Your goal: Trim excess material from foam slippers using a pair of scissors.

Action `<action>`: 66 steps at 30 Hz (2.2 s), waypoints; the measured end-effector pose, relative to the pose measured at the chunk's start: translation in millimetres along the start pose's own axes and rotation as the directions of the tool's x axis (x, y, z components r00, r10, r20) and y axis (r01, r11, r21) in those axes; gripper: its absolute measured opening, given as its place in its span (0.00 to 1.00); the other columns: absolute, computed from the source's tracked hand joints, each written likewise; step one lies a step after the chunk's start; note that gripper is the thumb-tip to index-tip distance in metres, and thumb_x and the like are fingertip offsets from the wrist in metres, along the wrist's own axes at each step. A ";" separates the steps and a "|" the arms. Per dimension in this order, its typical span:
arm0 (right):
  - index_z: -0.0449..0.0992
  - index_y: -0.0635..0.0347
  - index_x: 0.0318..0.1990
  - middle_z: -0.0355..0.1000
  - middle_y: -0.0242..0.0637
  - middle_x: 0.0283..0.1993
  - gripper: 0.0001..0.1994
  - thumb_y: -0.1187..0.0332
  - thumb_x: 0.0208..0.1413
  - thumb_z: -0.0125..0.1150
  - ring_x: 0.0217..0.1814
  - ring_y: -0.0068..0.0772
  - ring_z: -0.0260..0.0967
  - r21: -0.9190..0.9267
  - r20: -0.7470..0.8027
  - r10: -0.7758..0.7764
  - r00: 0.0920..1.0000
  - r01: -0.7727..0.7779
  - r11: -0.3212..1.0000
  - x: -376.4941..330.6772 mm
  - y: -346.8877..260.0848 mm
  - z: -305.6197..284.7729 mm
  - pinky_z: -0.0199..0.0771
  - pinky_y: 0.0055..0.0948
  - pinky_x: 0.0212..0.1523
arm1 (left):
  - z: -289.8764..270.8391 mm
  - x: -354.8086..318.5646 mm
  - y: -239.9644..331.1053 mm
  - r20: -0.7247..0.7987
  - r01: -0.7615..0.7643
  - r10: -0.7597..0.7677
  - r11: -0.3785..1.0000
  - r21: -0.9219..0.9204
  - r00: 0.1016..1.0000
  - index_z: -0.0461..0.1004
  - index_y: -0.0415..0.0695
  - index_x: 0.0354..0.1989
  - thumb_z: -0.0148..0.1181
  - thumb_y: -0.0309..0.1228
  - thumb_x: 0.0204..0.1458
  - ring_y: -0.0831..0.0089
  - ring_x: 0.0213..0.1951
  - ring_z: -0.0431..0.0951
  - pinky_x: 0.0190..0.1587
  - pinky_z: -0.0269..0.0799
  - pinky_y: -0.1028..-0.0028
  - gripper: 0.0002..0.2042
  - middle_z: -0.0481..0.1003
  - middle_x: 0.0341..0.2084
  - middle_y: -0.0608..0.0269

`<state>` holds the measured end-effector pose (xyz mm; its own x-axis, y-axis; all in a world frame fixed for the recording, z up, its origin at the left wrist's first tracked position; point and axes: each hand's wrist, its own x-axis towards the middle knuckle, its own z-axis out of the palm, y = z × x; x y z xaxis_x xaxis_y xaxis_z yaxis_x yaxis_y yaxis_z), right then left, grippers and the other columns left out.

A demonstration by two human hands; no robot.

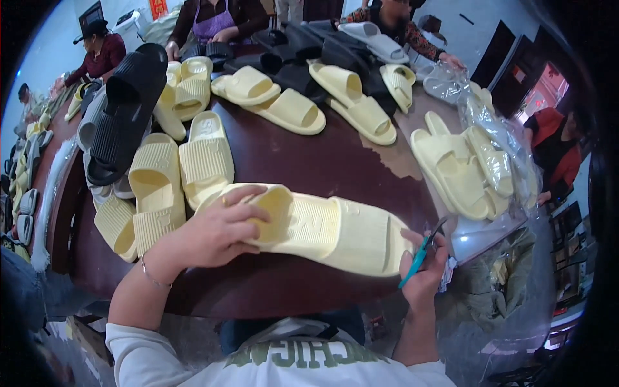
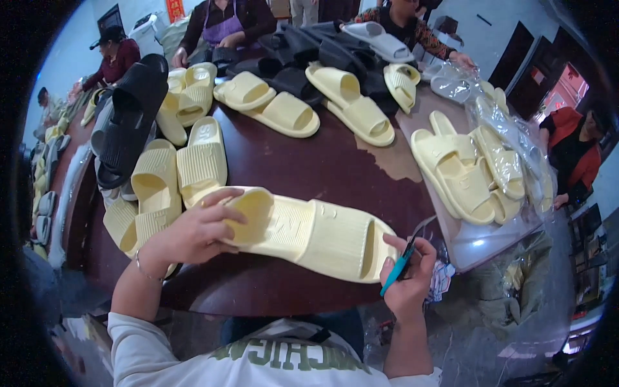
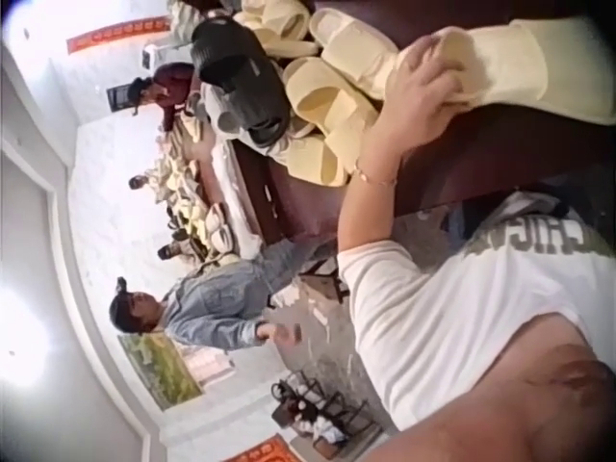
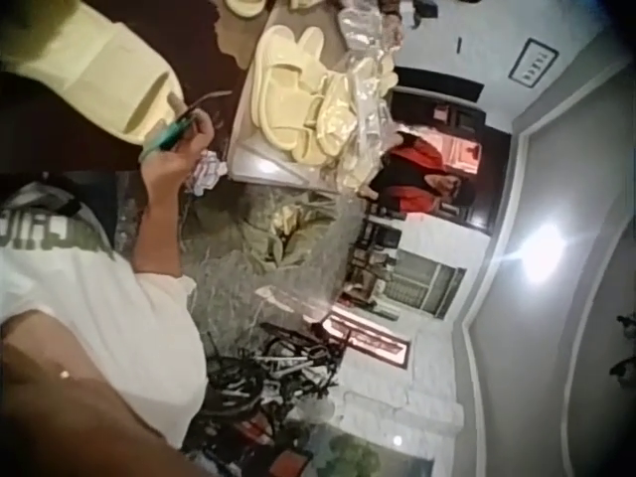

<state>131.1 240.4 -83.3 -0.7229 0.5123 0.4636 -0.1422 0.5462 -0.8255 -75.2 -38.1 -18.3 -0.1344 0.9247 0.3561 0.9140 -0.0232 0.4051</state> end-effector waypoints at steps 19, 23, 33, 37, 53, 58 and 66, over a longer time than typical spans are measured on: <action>0.50 0.60 0.53 0.67 0.50 0.45 0.25 0.80 0.47 0.50 0.43 0.32 0.68 0.563 -0.166 0.133 0.977 -0.016 0.826 -4.3 9.6 29.8 0.67 0.30 0.43 | 18.1 -12.1 38.8 -0.125 -0.051 0.090 0.956 0.290 0.988 0.65 0.45 0.27 0.57 0.27 0.39 0.58 0.52 0.65 0.56 0.55 0.54 0.08 0.69 0.32 0.64; 0.51 0.59 0.56 0.66 0.49 0.48 0.23 0.68 0.54 0.50 0.42 0.30 0.69 0.787 -0.190 0.366 0.911 -0.082 0.612 0.3 -2.3 38.4 0.71 0.25 0.37 | -6.5 -36.7 54.4 -0.286 0.087 -0.003 0.955 0.284 0.958 0.64 0.44 0.28 0.60 0.27 0.41 0.57 0.50 0.67 0.51 0.61 0.57 0.09 0.69 0.30 0.61; 0.52 0.58 0.55 0.67 0.49 0.44 0.23 0.72 0.53 0.52 0.19 0.22 0.65 0.452 0.131 0.411 0.902 -0.424 0.785 -8.6 -15.3 61.9 0.63 0.13 0.17 | -74.2 -137.2 62.2 -0.916 0.818 -0.077 0.484 0.310 0.393 0.65 0.39 0.30 0.63 0.23 0.38 0.60 0.40 0.69 0.43 0.65 0.69 0.13 0.67 0.30 0.57; 0.51 0.60 0.54 0.68 0.50 0.41 0.24 0.81 0.49 0.49 0.20 0.23 0.65 0.423 0.348 0.351 0.869 -0.480 0.769 -2.1 -17.1 74.5 0.65 0.15 0.18 | -103.6 -192.5 31.0 -0.942 0.956 -0.191 -0.048 0.290 0.277 0.66 0.39 0.33 0.60 0.29 0.43 0.57 0.41 0.69 0.43 0.64 0.66 0.12 0.68 0.33 0.55; 0.55 0.60 0.51 0.69 0.42 0.42 0.26 0.76 0.46 0.60 0.41 0.27 0.68 0.180 0.561 -0.024 0.828 -0.094 0.979 58.6 -42.6 187.8 0.70 0.25 0.40 | -12.2 -96.1 23.4 -0.166 0.395 -0.373 0.702 0.593 0.913 0.70 0.46 0.45 0.61 0.45 0.37 0.58 0.57 0.57 0.56 0.44 0.40 0.25 0.62 0.52 0.60; 0.56 0.59 0.50 0.69 0.48 0.38 0.29 0.69 0.40 0.65 0.39 0.46 0.69 0.029 0.505 -0.255 0.824 0.279 0.960 94.5 -68.5 265.7 0.69 0.35 0.39 | 3.2 -104.4 -0.7 -0.126 0.390 -0.466 0.532 0.751 0.876 0.72 0.46 0.43 0.59 0.44 0.39 0.61 0.59 0.56 0.56 0.45 0.42 0.22 0.62 0.52 0.62; 0.57 0.58 0.50 0.68 0.47 0.40 0.28 0.73 0.38 0.62 0.40 0.49 0.68 -0.204 0.479 -0.330 0.814 0.468 0.860 101.4 -38.6 288.6 0.70 0.41 0.37 | -25.4 -140.3 -8.7 -0.227 0.615 -0.657 0.449 0.648 0.719 0.74 0.44 0.34 0.57 0.28 0.33 0.62 0.54 0.60 0.56 0.48 0.45 0.14 0.67 0.47 0.64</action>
<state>-131.8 79.9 -97.4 -0.8650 -0.0802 0.4954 -0.3228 0.8448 -0.4268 -74.0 -177.3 -50.4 -0.7840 0.5937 0.1809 0.5758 0.8046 -0.1452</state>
